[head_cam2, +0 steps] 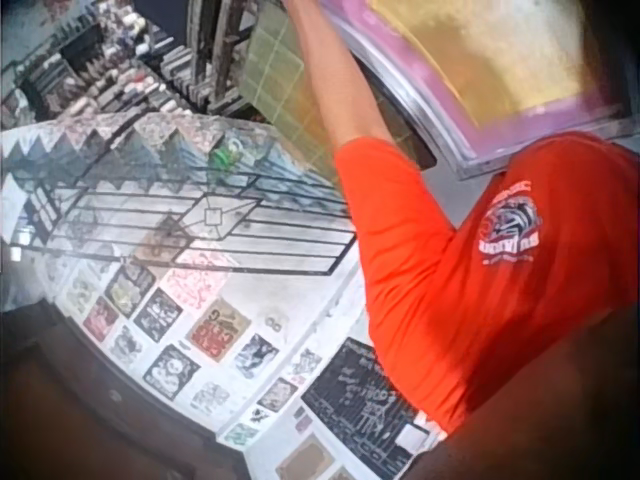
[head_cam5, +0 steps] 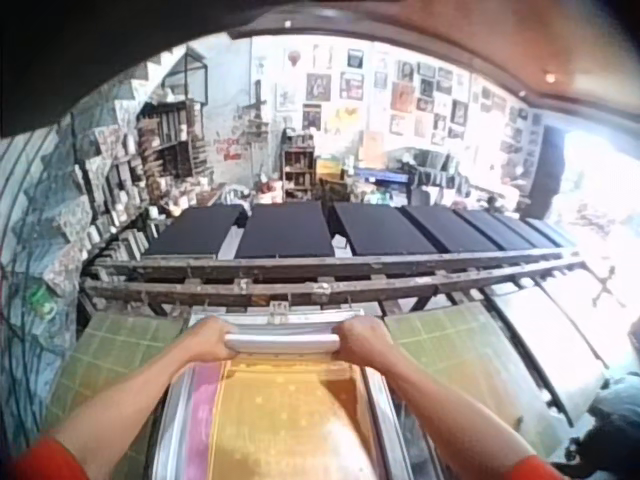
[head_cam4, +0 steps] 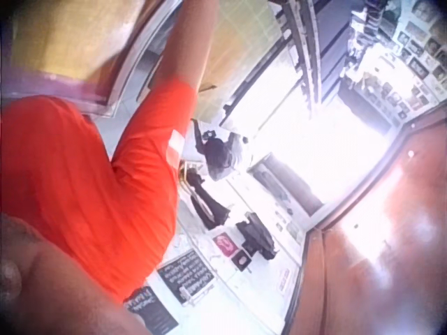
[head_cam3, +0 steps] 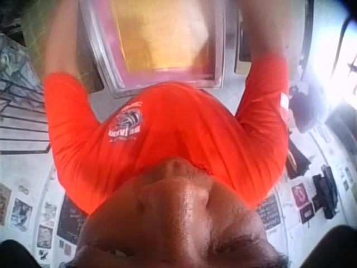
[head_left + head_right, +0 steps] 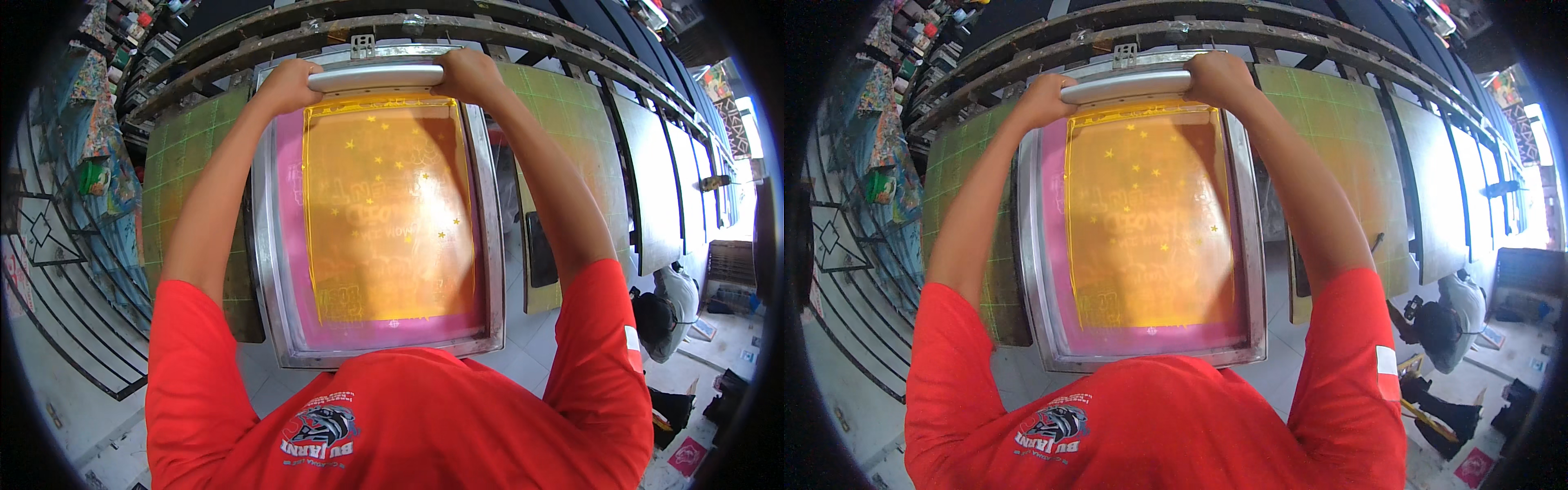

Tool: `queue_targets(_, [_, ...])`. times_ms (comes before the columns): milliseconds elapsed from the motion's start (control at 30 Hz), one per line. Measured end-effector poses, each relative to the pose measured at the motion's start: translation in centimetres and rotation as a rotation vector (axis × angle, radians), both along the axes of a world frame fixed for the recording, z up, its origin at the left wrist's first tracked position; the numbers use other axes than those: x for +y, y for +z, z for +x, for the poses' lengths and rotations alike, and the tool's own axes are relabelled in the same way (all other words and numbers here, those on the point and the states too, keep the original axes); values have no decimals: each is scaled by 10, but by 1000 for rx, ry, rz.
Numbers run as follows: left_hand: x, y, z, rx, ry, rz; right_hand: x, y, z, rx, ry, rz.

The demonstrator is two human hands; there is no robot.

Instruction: The person prepares a screen by applying yellow ink, retrieves a squeegee, and سپس pulls the squeegee across the screen to print onto a red garment.

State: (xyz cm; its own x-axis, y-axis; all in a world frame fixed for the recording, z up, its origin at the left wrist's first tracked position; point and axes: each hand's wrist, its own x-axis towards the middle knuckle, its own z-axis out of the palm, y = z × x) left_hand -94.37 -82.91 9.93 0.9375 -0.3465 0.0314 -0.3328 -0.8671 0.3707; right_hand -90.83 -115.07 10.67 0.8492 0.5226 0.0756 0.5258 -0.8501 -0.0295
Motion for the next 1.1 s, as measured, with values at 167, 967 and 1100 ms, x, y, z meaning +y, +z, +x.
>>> queue_targets(167, [-12, 1, -33, -272, 17, 20, -13, 1, -41, -135, -76, 100])
queue_targets(967, [-82, -72, -470, -153, -23, -142, -73, -80, -468, -144, -29, 274])
queue_targets(1100, [-71, -84, -475, -244, 19, -155, -80, -68, -481, -66, -95, 347])
